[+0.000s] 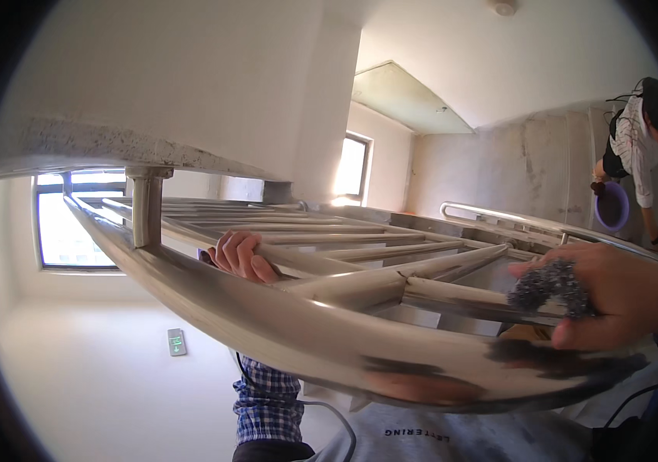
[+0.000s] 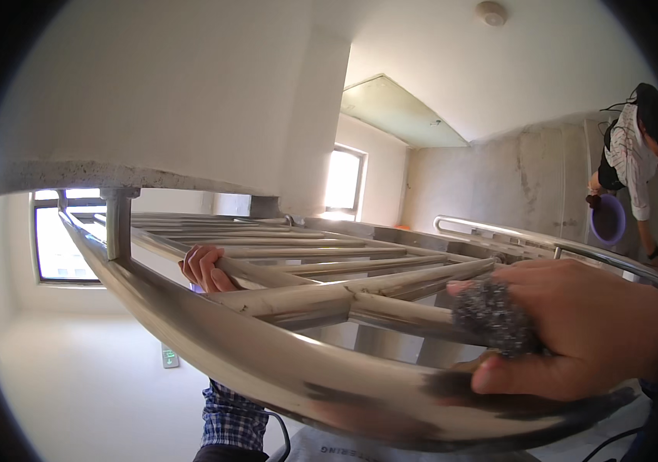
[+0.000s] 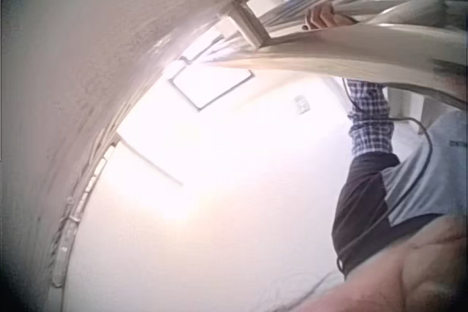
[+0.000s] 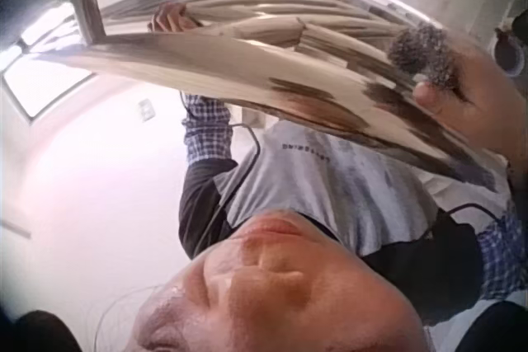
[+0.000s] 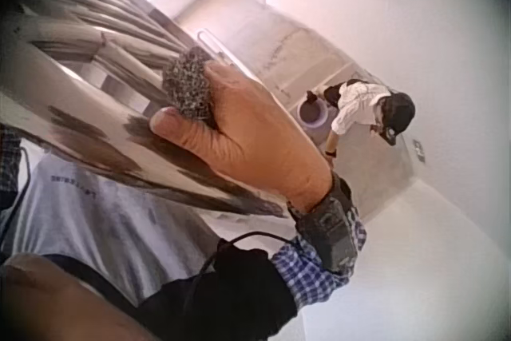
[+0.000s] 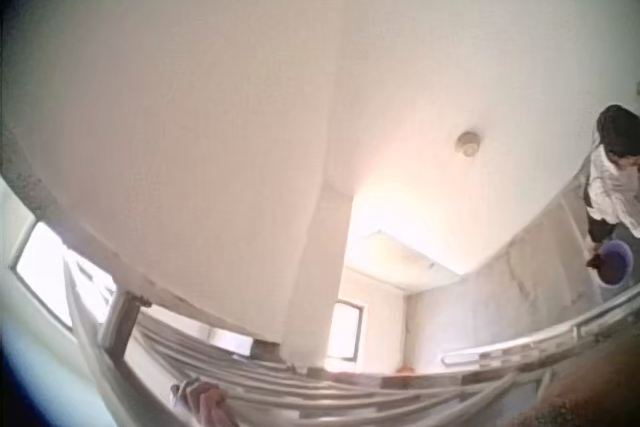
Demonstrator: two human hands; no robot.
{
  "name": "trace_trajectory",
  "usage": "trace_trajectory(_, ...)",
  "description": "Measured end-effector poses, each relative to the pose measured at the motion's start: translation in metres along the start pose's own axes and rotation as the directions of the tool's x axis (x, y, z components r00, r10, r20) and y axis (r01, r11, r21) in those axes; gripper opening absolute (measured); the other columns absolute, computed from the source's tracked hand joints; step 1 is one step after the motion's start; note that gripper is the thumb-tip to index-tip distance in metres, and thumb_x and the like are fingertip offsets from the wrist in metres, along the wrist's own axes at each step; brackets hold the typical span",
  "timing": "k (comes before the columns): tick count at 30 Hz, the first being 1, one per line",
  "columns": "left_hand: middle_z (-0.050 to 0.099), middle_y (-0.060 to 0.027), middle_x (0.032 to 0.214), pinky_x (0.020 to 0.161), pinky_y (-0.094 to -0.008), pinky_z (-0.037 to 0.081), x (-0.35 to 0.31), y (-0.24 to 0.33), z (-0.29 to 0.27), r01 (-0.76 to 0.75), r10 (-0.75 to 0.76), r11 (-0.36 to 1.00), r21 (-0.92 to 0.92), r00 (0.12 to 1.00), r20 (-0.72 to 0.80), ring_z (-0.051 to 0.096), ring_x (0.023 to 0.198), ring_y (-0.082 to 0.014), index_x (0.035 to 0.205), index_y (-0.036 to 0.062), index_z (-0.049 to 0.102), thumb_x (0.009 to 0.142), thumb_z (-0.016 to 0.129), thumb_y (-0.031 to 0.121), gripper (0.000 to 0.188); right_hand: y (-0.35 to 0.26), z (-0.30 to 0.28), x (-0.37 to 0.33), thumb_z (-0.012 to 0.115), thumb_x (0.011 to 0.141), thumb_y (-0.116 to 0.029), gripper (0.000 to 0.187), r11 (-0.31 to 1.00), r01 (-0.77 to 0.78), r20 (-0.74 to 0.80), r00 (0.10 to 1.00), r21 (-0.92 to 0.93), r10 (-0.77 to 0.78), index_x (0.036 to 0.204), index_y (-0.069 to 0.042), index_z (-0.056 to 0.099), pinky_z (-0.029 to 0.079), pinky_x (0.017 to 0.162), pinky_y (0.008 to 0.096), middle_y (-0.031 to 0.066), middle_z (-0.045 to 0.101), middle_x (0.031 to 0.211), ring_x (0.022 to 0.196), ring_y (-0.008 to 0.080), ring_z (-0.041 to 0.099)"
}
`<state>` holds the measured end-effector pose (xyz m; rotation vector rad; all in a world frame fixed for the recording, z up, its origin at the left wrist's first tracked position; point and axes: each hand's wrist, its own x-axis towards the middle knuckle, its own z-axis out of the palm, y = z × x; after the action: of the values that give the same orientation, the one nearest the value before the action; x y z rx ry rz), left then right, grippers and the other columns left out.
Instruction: Cleaning the metal railings of a staircase using steel wool and a cloth.
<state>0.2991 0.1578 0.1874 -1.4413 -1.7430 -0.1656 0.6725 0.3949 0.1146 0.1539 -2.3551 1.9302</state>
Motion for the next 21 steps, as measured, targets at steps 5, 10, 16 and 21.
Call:
trace_trajectory(5, 0.052, -0.0063, 0.084, 0.097, -0.0484, 0.021, 0.001, 0.013, 0.018, 0.020, -0.032, 0.991, -0.130, 0.996, -0.084, 0.047, 0.092, -0.0253, 0.078, 0.0090, 0.052, 0.089, 0.025, 0.032, 0.038, 0.027, 0.002, -0.015, 0.065, 0.076, -0.045, 0.063, 0.995, -0.037, -0.109, 0.993, 0.097, 0.047, 0.103, 0.010, 0.053, 0.046, 0.076, 0.0368, 0.0212, 0.056, 0.084, 0.081, 0.0346, 0.059)
trace_trajectory(10, 0.053, -0.0063, 0.084, 0.096, -0.0476, 0.021, -0.001, 0.005, 0.019, 0.014, -0.032, 0.992, -0.126, 0.989, -0.143, 0.046, 0.092, -0.0247, 0.078, 0.0090, 0.053, 0.089, 0.025, 0.032, 0.038, 0.040, -0.015, -0.001, 0.056, 0.081, -0.055, 0.061, 0.991, 0.129, -0.103, 0.986, -0.044, -0.133, 0.093, 0.005, 0.052, 0.040, 0.062, 0.0321, 0.0082, 0.049, 0.072, 0.066, 0.0196, 0.047)
trace_trajectory(16, 0.053, -0.0059, 0.084, 0.094, -0.0461, 0.023, 0.000, 0.008, 0.019, 0.025, -0.053, 0.986, -0.167, 0.985, -0.164, 0.047, 0.091, -0.0247, 0.078, 0.0088, 0.055, 0.091, 0.024, 0.033, 0.041, 0.036, -0.022, -0.001, 0.060, 0.084, -0.040, 0.051, 0.991, -0.094, -0.009, 0.995, 0.094, 0.095, 0.109, 0.003, 0.049, 0.044, 0.073, 0.0378, 0.0184, 0.054, 0.098, 0.086, 0.0253, 0.054)
trace_trajectory(21, 0.054, -0.0058, 0.082, 0.092, -0.0449, 0.025, -0.009, -0.002, 0.022, -0.005, -0.019, 0.987, -0.161, 0.989, -0.148, 0.048, 0.089, -0.0251, 0.078, 0.0091, 0.055, 0.091, 0.024, 0.034, 0.042, 0.052, -0.007, -0.001, 0.055, 0.076, -0.061, 0.071, 0.995, -0.099, -0.259, 0.961, 0.002, 0.096, 0.105, 0.004, 0.057, 0.046, 0.080, 0.0363, 0.0183, 0.059, 0.100, 0.089, 0.0273, 0.060)
